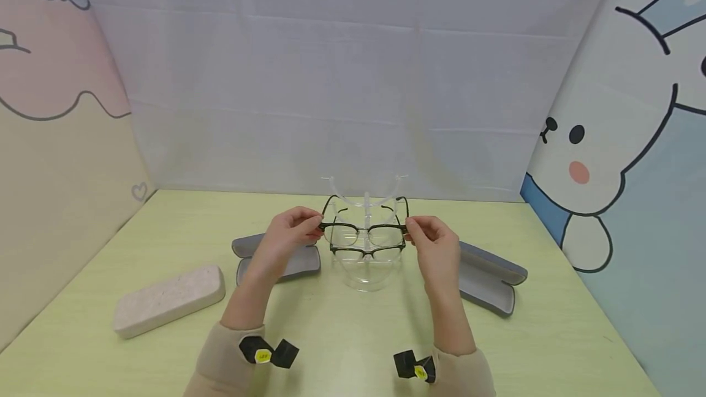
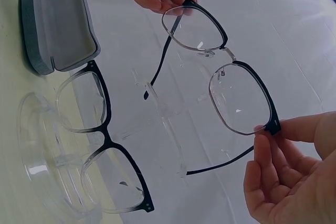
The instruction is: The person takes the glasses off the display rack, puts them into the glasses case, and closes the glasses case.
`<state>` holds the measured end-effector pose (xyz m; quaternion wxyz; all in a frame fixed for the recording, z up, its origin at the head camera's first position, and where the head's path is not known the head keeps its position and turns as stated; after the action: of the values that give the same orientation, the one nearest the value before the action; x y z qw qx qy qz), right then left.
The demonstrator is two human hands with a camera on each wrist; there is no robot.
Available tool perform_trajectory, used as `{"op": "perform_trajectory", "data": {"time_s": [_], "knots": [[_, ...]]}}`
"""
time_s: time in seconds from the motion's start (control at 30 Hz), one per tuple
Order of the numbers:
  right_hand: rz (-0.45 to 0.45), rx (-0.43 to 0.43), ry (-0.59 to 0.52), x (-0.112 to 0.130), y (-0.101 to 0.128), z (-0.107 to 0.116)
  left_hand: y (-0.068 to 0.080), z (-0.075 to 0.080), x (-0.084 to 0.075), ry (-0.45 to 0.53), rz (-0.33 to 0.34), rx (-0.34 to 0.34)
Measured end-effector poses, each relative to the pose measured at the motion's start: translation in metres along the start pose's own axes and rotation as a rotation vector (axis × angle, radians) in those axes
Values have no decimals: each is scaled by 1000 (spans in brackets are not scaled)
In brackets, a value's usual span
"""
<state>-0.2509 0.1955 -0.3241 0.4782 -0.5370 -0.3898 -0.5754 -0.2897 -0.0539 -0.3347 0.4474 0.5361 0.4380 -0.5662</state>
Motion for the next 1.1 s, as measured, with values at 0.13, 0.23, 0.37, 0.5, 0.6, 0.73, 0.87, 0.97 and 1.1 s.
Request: {"op": "perform_trajectory", "data": {"time_s": [0.13,0.23,0.37,0.5,0.6,0.73,0.87,0.97,1.1], "knots": [[1,5,-25,2,2,-1,2,3,-3,18,-12,1],[13,-4,-69,5,4,-1,5,3,-6,31,-23,1],[29,-12,-171,8,7,0,8,4,-9,34,-26,3],[34,6,-268,10,9,0,12,4,-14,29,-31,7],[43,17,-312,13,12,0,17,5,-19,19,-39,7],[60,18,-333,19,16,0,21,6,-25,7,-51,6],[77,20,-341,26,21,1,26,7,-29,8,-60,13],[89,26,-338,31,25,1,30,8,-34,13,-66,25],[109,29,-329,38,32,1,35,10,-40,23,-80,30]]}}
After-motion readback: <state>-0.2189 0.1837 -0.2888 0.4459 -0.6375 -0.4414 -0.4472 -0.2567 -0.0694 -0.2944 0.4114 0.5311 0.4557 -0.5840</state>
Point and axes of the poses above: each hand's wrist, its own y-axis away from the middle knuckle, its own z-axis out of the back of the hand, x = y × z, the point moved 8 cm from there along -y, towards the middle knuckle, and after that the axes turned 7 degrees about x, right-handed, at the moved point
